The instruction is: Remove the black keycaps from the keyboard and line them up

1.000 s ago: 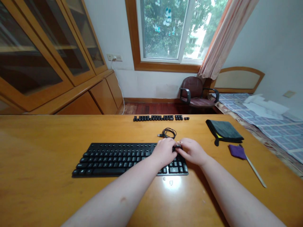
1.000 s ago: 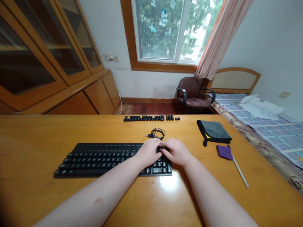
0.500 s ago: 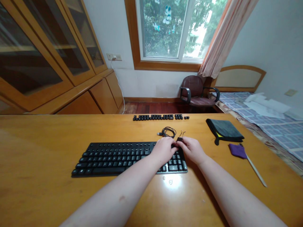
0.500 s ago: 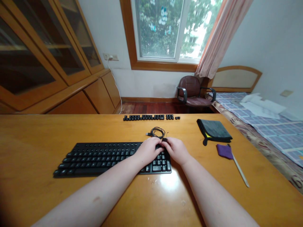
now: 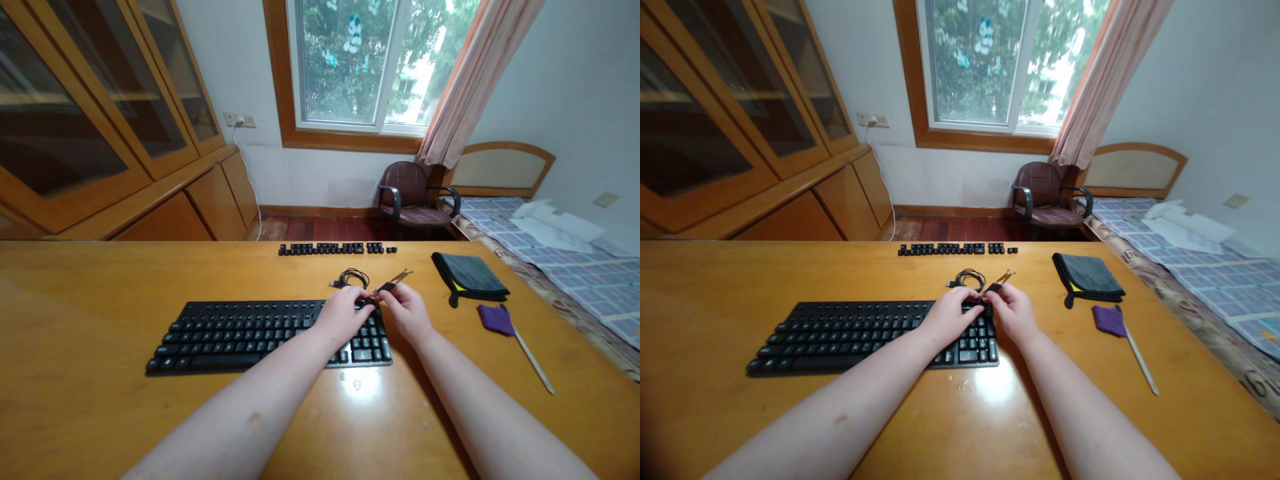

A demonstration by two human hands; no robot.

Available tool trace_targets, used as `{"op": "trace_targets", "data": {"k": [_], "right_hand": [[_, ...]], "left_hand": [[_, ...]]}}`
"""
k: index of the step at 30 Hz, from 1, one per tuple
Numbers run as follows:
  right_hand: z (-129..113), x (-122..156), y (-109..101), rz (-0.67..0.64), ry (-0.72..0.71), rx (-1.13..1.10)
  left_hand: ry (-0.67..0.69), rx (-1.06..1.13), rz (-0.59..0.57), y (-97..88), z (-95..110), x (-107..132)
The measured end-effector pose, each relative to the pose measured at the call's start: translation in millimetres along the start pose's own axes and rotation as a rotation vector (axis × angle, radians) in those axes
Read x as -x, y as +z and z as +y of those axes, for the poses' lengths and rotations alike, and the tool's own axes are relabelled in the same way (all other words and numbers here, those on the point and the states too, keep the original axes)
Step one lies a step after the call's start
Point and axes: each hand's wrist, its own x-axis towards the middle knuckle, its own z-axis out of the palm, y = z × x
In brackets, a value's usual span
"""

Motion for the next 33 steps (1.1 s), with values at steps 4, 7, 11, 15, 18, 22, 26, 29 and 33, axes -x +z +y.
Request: {"op": "trace_targets", "data": {"k": [4,7,11,15,18,22,26,29,33], "right_hand": [[1.0,-0.9,-1.4,-0.015,-0.026,0.036],[-2.0,-1.7,-1.3,-0.059,-0.043,0.019],[-7.0,-2.0,0.0,-0.125,-0.062,-0.01],[-8.9,-2.5,1.8,-0.129,-0.023,-0.021],[-7.9,-3.8,2.1,-0.078,0.028,-0.081],[-4.9,-4.8,1.5,-0.059,0.074,-0.164],[-4.3,-4.3,2.5,-0.092,0.14,-0.246],[-4.7,-4.3,3.8,-0.057,0.176,-0.303],[-3.8,-5.0,3.5,0.004,0.183,-0.341]], "left_hand": [[-0.027,0.016,-0.007,-0.3,0.2,0.1],[-0.013,0.013,-0.043,-0.9,0.0,0.0],[-0.004,-0.015,-0.04,-0.9,-1.4,-0.6],[0.02,-0.01,-0.042,-0.5,-1.5,-0.4],[0.036,0.009,-0.032,-1.2,0.2,0.1],[0.045,0.029,-0.026,-2.8,1.7,0.1],[-0.003,0.058,-0.034,-3.8,0.5,-1.2],[-0.023,0.093,-0.032,-4.1,-0.5,-2.3],[0.012,0.104,-0.005,-4.8,-1.0,-3.3]]}}
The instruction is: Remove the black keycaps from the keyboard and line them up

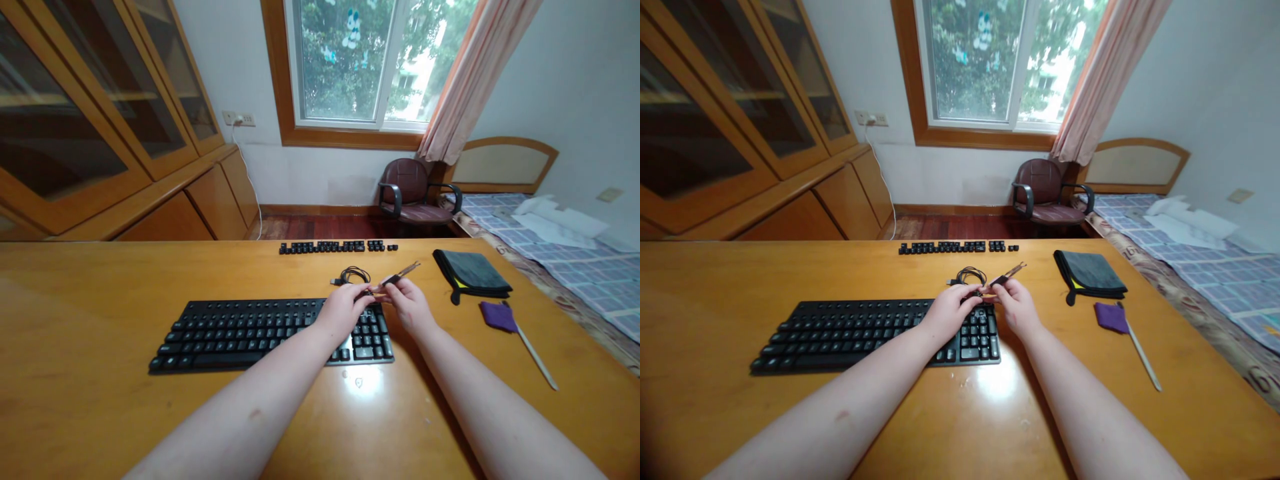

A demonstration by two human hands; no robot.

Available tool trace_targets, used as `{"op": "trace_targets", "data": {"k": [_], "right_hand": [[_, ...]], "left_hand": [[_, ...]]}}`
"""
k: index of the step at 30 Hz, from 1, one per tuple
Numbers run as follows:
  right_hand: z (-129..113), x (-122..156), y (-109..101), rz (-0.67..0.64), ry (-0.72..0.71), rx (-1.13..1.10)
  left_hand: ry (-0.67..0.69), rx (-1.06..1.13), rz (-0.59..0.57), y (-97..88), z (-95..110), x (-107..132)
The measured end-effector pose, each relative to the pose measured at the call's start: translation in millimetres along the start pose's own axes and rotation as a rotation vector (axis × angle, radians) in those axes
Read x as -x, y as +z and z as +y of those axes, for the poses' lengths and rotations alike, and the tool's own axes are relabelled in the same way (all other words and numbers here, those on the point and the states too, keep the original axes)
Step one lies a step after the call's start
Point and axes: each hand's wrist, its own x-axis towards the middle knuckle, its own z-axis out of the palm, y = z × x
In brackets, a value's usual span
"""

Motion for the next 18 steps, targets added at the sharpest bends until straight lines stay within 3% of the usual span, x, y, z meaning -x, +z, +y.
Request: {"op": "trace_targets", "data": {"k": [8,13,18], "right_hand": [[3.6,-0.2,-5.4,-0.043,-0.029,-0.05],[3.0,0.0,-9.0,0.083,-0.148,-0.123],[1.9,1.8,-10.6,0.113,-0.175,-0.053]], "left_hand": [[-0.041,0.12,0.11,0.4,-2.5,-2.8],[-0.047,0.183,0.224,2.3,-5.5,-4.6],[0.025,0.155,0.188,5.0,-7.6,-3.8]]}}
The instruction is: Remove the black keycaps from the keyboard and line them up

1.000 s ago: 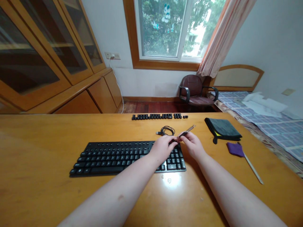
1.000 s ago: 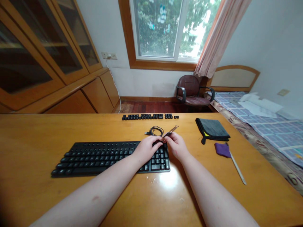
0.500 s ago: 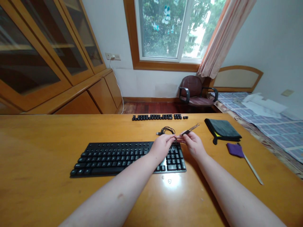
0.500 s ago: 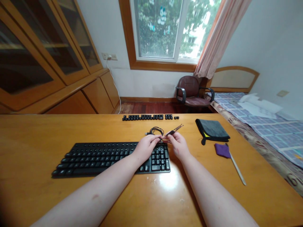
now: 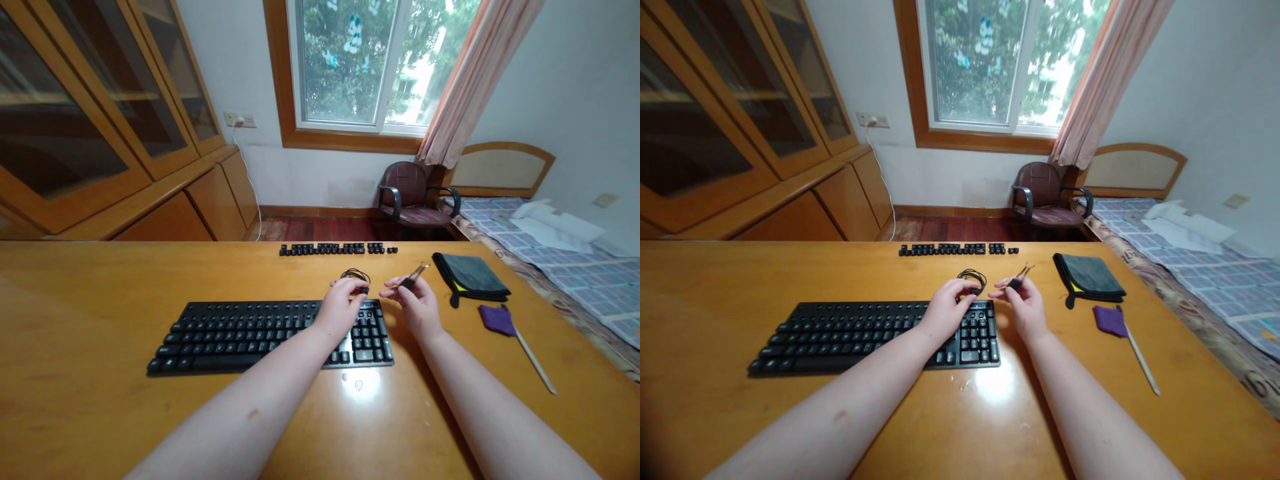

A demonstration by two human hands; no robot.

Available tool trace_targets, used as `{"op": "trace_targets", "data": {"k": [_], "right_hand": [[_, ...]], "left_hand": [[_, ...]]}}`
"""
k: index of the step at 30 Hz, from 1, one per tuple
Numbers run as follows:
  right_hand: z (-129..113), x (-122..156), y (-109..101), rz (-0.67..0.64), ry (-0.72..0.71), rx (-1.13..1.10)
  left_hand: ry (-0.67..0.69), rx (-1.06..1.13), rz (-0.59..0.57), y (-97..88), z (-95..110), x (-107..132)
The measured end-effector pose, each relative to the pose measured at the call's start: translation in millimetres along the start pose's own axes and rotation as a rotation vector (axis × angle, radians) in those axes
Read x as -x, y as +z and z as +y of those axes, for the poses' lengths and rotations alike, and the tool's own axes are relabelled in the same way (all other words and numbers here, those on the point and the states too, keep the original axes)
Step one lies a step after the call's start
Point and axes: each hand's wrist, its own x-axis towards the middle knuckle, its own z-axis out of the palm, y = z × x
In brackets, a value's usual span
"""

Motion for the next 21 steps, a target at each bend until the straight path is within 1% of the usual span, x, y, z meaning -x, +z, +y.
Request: {"op": "trace_targets", "data": {"k": [1,3,6,9,11,13,18,21], "right_hand": [[-0.6,0.1,-0.1,-0.014,-0.031,0.063],[-2.7,-0.5,-0.4,-0.059,-0.137,0.264],[-6.3,-2.7,-1.9,-0.194,-0.287,0.575],[-6.5,-4.7,-3.3,-0.345,-0.336,0.682],[-3.8,-5.2,-3.5,-0.4,-0.352,0.697],[-0.4,-4.9,-3.3,-0.398,-0.359,0.709],[3.2,-3.7,-3.9,-0.276,-0.3,0.749],[2.2,-4.4,-5.5,-0.238,-0.265,0.742]], "left_hand": [[0.006,0.002,-0.009,0.6,-0.4,0.7],[0.011,0.011,-0.023,1.6,-1.1,1.9],[0.021,0.024,-0.054,2.3,-1.8,3.1],[0.02,0.043,-0.078,2.6,-2.8,3.5],[0.019,0.055,-0.068,3.3,-4.1,3.5],[0.025,0.071,-0.05,4.4,-5.8,3.5],[0.035,0.086,-0.044,5.1,-6.7,3.6],[0.025,0.052,-0.061,3.3,-3.6,3.4]]}}
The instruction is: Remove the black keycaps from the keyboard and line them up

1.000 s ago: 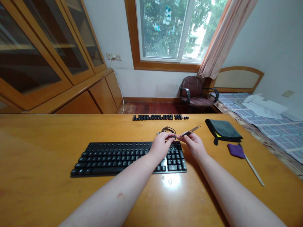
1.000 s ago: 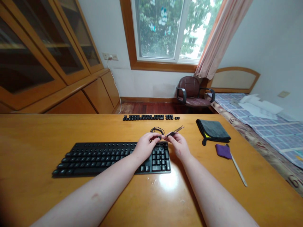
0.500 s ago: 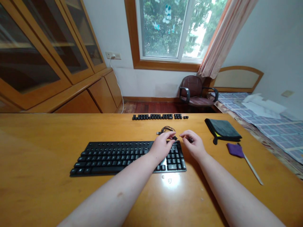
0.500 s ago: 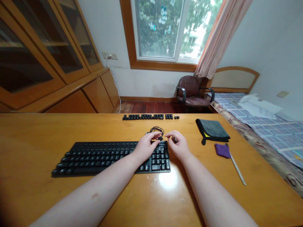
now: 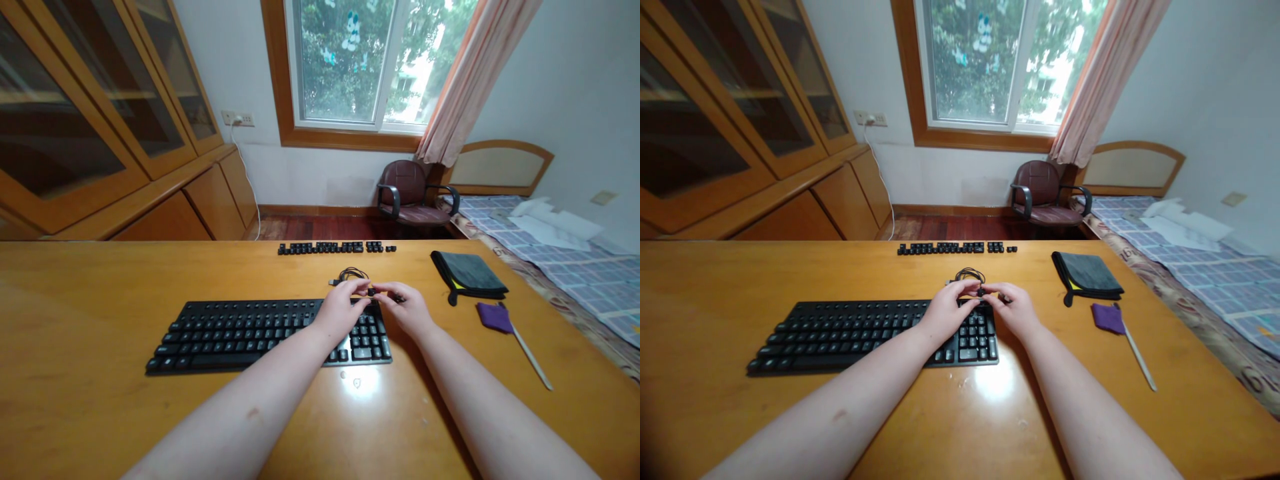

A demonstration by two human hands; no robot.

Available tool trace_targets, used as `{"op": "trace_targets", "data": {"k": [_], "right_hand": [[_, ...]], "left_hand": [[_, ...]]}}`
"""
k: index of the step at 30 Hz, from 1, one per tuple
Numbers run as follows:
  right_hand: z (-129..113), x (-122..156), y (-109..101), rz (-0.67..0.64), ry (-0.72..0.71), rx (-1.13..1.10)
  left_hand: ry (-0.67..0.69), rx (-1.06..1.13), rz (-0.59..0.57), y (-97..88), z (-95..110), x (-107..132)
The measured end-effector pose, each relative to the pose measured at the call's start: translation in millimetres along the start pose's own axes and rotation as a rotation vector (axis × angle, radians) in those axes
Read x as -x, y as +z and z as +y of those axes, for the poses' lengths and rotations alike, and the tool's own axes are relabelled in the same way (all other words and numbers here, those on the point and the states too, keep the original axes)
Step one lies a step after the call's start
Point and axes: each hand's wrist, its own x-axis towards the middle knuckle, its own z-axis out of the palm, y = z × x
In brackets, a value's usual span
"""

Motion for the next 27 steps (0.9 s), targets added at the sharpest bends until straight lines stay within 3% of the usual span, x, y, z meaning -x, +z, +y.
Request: {"op": "trace_targets", "data": {"k": [10,14,18,21,27], "right_hand": [[-1.0,0.1,1.5,-0.038,0.012,0.059],[32.2,-7.1,-13.1,0.024,0.07,0.273],[75.1,-20.5,-38.1,0.216,0.316,0.597],[93.2,-32.8,-49.3,0.158,0.429,0.758],[110.4,-71.1,-53.8,0.078,0.351,0.888]], "left_hand": [[-0.004,-0.057,-0.009,-0.4,1.5,-0.9],[0.013,-0.064,0.016,0.3,1.0,0.5],[0.027,-0.085,0.009,-0.9,2.4,0.9],[0.022,-0.092,0.011,-2.0,4.0,0.6],[0.014,-0.095,-0.002,-2.9,7.8,0.2]]}}
